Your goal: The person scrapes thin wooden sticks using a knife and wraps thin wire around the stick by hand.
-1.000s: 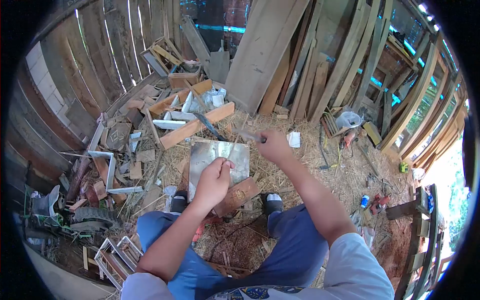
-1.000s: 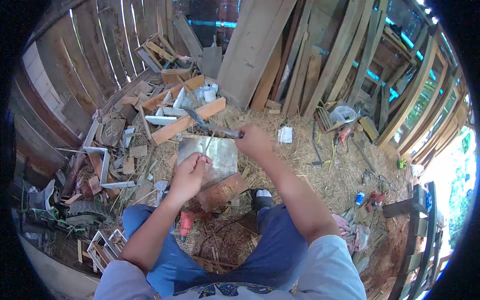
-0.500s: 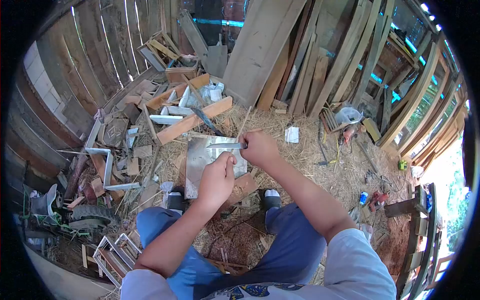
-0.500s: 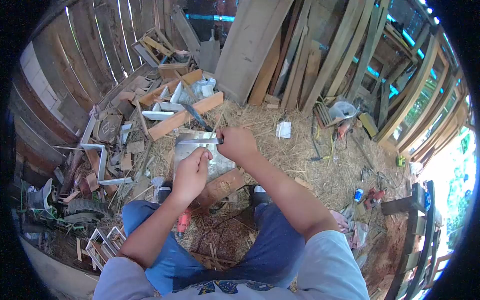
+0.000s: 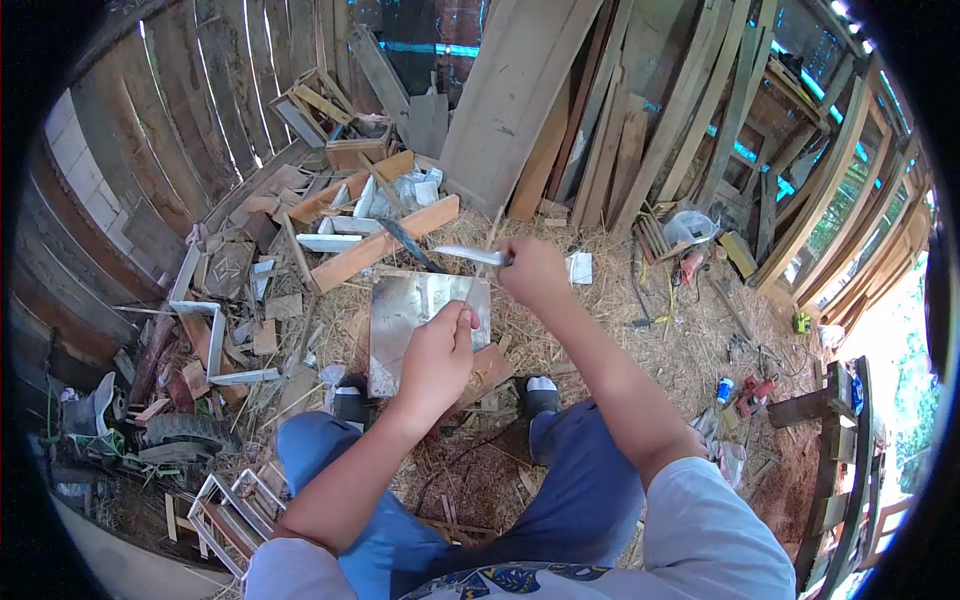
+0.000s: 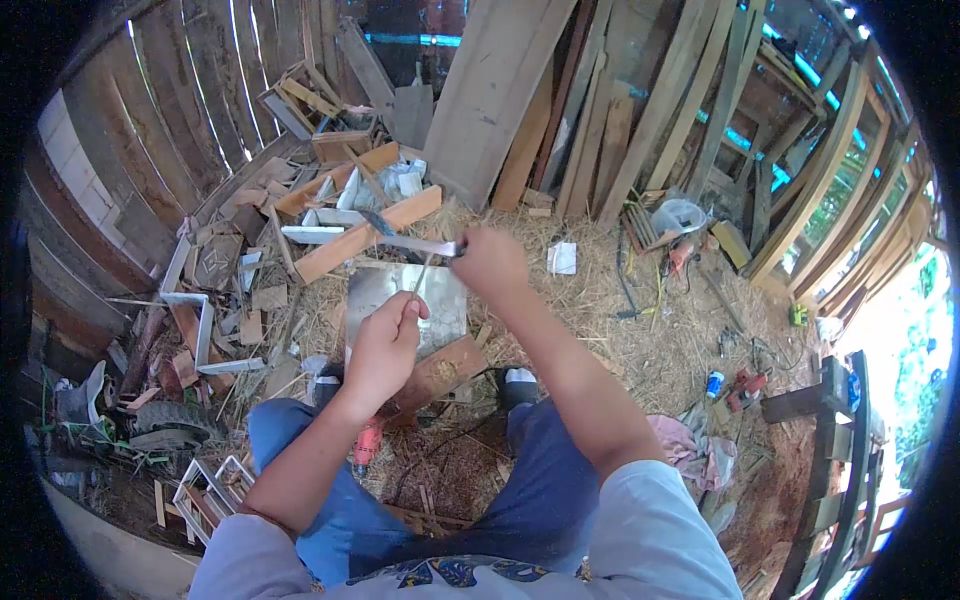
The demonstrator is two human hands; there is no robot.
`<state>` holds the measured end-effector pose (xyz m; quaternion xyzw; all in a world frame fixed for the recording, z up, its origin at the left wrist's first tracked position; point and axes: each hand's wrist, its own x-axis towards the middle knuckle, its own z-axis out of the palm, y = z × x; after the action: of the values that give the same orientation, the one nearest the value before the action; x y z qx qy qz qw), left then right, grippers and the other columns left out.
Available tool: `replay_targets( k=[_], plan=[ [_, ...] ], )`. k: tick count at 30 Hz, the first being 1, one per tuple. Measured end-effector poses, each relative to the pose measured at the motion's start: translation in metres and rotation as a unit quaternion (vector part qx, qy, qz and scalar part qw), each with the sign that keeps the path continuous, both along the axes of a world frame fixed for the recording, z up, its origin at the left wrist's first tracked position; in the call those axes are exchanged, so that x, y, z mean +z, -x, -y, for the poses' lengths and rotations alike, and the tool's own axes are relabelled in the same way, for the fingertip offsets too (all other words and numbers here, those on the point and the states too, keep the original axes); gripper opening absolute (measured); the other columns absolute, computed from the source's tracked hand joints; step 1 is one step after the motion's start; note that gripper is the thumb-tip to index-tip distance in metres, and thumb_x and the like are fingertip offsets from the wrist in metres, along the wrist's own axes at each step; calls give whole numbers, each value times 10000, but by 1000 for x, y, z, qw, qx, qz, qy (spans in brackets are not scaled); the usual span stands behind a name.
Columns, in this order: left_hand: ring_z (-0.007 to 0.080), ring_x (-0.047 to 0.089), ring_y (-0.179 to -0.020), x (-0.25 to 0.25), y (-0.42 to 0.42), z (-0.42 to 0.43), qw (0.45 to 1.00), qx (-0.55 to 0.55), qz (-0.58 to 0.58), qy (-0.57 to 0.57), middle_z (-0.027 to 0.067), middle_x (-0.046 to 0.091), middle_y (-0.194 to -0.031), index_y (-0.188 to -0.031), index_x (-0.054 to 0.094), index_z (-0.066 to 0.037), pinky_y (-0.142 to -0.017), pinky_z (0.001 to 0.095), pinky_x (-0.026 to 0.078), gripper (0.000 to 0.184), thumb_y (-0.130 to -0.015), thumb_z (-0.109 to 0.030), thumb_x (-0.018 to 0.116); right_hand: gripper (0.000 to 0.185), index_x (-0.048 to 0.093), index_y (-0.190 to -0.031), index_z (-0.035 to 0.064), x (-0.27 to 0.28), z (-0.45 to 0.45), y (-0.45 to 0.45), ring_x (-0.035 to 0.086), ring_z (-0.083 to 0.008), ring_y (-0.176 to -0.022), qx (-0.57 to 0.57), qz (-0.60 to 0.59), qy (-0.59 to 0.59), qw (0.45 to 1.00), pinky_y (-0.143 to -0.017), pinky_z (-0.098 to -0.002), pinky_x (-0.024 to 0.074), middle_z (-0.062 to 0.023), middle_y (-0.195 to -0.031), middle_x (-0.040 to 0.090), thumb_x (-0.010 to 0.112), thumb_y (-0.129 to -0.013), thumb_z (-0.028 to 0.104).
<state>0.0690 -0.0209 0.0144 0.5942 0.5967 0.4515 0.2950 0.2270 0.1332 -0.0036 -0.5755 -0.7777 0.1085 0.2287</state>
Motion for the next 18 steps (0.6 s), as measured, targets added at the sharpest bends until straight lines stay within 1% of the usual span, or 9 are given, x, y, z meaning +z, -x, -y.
replay_targets(
  k=[1, 3, 6, 7, 10, 12, 14, 15, 18],
  plan=[
    [235, 537, -580, -1, -1, 1, 1000, -14, 5, 6, 151, 539, -659, -978, 604, -19, -595, 394, 426, 206, -1075, -155, 482, 213, 776, -931, 113, 0, -11, -7, 726, -395, -825, -2, 1, -2, 1000, -769, -495, 577, -197, -852, 735, 678, -770, 213],
    [224, 529, -583, 0, -6, 6, 1000, -28, 12, 9, 143, 534, -656, -981, 605, -18, -601, 392, 426, 210, -1076, -156, 478, 259, 782, -980, 75, 3, -33, -26, 722, -424, -879, -109, -93, 64, 988, -804, -505, 573, -236, -914, 736, 650, -824, 234],
    [195, 507, -604, 1, -13, 14, 998, -66, 17, -13, 116, 523, -671, -987, 609, -15, -617, 375, 424, 223, -1080, -162, 469, 285, 769, -964, 32, 1, -42, -53, 711, -457, -889, -151, -19, 1, 988, -798, -515, 565, -268, -910, 724, 619, -879, 259],
    [188, 496, -614, -4, -12, 12, 996, -68, 47, -16, 98, 514, -681, -989, 612, -16, -626, 367, 423, 231, -1082, -169, 467, 319, 757, -945, -5, 3, -37, -55, 704, -477, -883, -148, -63, 19, 987, -793, -518, 562, -288, -881, 711, 631, -901, 285],
    [160, 476, -631, -15, -4, 0, 995, -58, 81, -9, 57, 496, -695, -987, 615, -19, -633, 340, 415, 253, -1091, -188, 457, 375, 763, -978, 25, -18, -40, -56, 699, -451, -801, -128, -96, -3, 987, -731, -483, 549, -254, -835, 710, 606, -942, 363],
    [139, 467, -639, -19, 2, -6, 995, -47, 87, 1, 34, 486, -699, -984, 616, -23, -631, 321, 408, 267, -1098, -199, 450, 342, 758, -966, 25, -8, -29, -49, 698, -441, -779, -115, -112, 32, 986, -709, -482, 542, -245, -820, 704, 612, -940, 333],
    [198, 543, -601, -20, 6, -12, 978, -37, 190, 72, 106, 549, -664, -984, 627, -9, -610, 377, 436, 268, -1086, -195, 464, 310, 753, -954, 25, -4, -20, -36, 697, -432, -758, -104, -129, 66, 984, -688, -481, 534, -237, -805, 698, 618, -938, 303],
    [198, 543, -601, -20, 6, -13, 979, -35, 190, 72, 106, 549, -664, -984, 627, -9, -610, 377, 436, 268, -1086, -195, 464, 287, 765, -969, 48, -7, -17, -31, 705, -426, -784, -53, -108, 33, 992, -720, -492, 549, -226, -837, 715, 633, -919, 298],
    [133, 463, -573, -20, 5, -16, 987, -40, 151, 43, 72, 483, -626, -971, 625, -12, -566, 357, 388, 262, -1087, -181, 462, 252, 779, -987, 94, -9, -4, -13, 714, -412, -804, 15, -68, 17, 997, -748, -503, 565, -201, -858, 732, 652, -890, 288]
  ],
)
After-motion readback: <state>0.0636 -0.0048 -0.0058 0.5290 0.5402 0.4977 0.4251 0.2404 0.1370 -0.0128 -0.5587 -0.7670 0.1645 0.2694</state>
